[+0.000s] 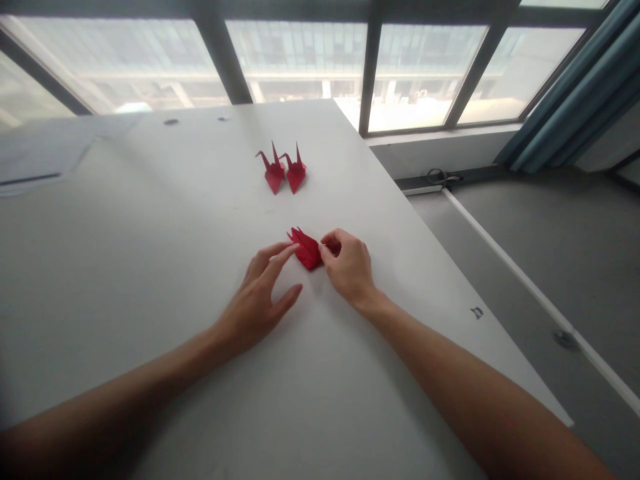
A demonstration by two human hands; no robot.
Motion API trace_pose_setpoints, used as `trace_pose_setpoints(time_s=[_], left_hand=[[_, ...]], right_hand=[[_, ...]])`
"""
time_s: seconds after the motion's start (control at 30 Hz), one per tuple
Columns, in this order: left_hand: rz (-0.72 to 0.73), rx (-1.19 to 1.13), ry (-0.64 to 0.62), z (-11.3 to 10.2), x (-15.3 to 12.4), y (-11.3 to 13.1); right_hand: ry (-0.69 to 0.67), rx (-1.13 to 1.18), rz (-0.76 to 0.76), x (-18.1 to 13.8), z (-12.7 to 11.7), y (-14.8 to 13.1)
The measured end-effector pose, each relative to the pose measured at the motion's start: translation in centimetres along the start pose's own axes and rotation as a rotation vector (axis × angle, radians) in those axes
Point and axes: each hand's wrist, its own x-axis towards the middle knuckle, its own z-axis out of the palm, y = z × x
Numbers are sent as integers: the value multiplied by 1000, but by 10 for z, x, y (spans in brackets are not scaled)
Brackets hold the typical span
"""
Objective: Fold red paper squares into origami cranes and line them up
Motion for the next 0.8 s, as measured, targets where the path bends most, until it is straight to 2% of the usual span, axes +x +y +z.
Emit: trace_pose_setpoints(time_s=[0.1,0.17,0.3,0.53,0.8], left_hand=[[-132,-146,120,0,5,-7],[-150,-161,105,1,7,-10],[-93,-121,26,-1,8,-10],[-62,-212,50,-3,6,-7],[-174,-350,144,-1,7,-8]], right_hand=[[-14,3,-8,1,-1,0],[-41,-53,-64,1,-1,-1],[-91,-125,-129,3,-2,0],[-89,79,-53,4,-3,-2],[-53,228,-23,3,-2,-8]])
